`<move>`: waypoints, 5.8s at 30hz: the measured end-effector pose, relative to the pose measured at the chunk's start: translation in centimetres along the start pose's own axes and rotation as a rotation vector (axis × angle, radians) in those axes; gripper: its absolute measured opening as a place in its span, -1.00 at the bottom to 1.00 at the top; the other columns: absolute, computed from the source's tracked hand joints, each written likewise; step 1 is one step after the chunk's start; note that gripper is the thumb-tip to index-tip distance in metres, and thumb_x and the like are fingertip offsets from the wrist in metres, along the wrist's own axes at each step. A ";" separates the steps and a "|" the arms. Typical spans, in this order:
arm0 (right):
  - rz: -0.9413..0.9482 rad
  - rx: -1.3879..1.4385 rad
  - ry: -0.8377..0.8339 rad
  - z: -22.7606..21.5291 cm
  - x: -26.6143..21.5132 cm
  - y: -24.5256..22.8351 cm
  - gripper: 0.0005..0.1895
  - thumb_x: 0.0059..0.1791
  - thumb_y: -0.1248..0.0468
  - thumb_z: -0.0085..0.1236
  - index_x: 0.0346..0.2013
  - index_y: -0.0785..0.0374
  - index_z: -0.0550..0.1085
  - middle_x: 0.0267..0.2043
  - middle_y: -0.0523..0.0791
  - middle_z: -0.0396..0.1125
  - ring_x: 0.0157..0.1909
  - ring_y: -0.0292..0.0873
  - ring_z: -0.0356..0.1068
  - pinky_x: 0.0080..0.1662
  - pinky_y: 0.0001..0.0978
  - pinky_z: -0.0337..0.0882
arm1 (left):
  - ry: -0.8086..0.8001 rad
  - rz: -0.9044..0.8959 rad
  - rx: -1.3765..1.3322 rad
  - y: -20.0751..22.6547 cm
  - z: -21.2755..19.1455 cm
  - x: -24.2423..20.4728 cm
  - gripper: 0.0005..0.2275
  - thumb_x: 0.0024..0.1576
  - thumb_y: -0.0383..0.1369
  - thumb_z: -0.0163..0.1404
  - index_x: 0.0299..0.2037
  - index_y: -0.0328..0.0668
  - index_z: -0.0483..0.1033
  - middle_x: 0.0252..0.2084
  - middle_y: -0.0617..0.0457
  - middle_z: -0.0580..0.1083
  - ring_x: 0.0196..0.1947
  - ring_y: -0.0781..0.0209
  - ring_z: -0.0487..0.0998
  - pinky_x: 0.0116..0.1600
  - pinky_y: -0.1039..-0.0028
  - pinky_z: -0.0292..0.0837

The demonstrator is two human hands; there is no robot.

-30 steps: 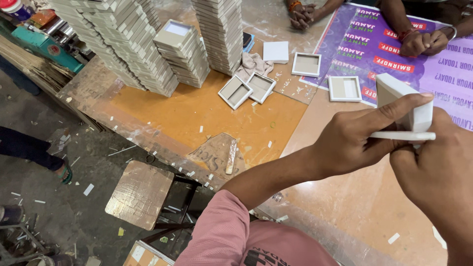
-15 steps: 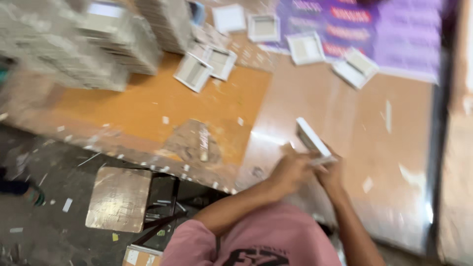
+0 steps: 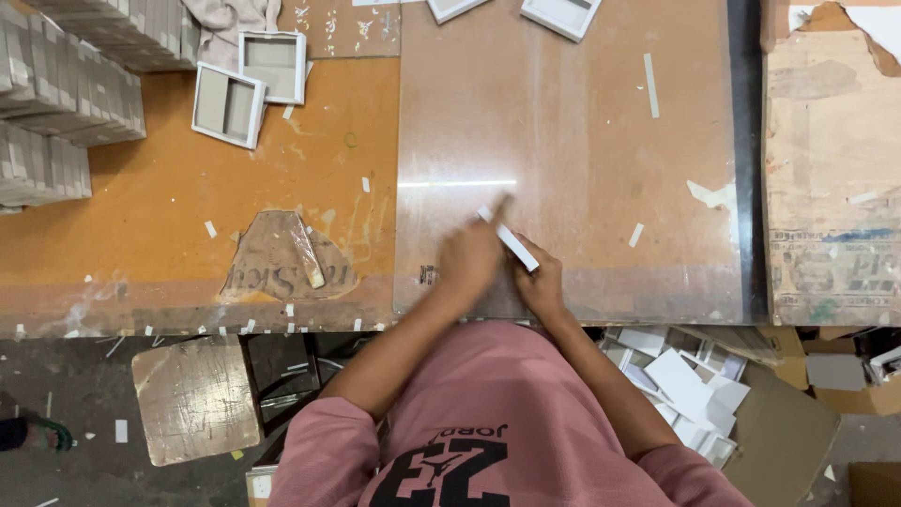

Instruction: The person assembles small white cardboard boxes by folding flaps and pressing edges together. They handle each box one at a time, aligning and securing the sides, then placing the finished boxes on the table.

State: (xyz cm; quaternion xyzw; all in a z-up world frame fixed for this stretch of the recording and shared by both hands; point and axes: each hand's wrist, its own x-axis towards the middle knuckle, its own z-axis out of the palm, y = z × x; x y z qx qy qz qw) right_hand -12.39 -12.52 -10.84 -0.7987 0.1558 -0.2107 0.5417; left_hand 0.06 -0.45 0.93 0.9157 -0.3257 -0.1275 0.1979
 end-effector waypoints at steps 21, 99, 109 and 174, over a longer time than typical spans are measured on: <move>0.026 0.127 -0.175 -1.4 0.7 0.0 -0.39 -0.02 0.40 0.20 0.34 0.26 0.36 0.09 -0.05 0.43 0.03 -0.22 0.41 0.07 -0.35 0.45 | 0.052 0.393 -0.395 1.6 0.3 -2.2 -0.51 0.10 -0.16 0.15 0.15 -0.32 0.42 -0.16 -0.29 0.56 -0.36 -0.25 0.62 -0.31 0.11 0.53; 0.586 0.383 0.192 -3.4 0.6 4.2 -0.48 0.02 0.28 0.21 0.21 0.46 0.32 0.02 0.03 0.46 -0.03 -0.15 0.48 -0.01 -0.31 0.48 | 0.317 0.003 0.310 -11.7 10.5 -2.2 -0.78 0.20 -0.33 0.00 0.01 -0.17 0.45 -0.35 -0.05 0.53 -0.45 0.03 0.62 -0.40 0.27 0.54; 0.447 -0.032 0.375 -1.8 0.4 -0.7 0.09 -0.10 0.25 0.30 0.52 0.22 -0.20 0.02 0.16 0.43 -0.05 -0.04 0.52 -0.03 -0.24 0.51 | 0.352 0.007 0.313 -11.9 10.7 -2.3 -0.78 0.18 -0.34 0.02 0.01 -0.16 0.46 -0.35 -0.05 0.53 -0.44 0.02 0.61 -0.39 0.25 0.53; 0.498 0.232 0.431 -0.6 -2.9 6.7 -0.77 0.08 0.27 0.23 -0.24 0.46 0.49 -0.32 -0.01 0.47 -0.35 -0.24 0.47 -0.29 -0.41 0.53 | 0.088 0.238 -0.082 -1.4 9.7 -0.8 -0.64 0.13 -0.44 -0.01 0.14 -0.42 0.49 -0.25 -0.23 0.55 -0.41 -0.15 0.62 -0.32 0.14 0.55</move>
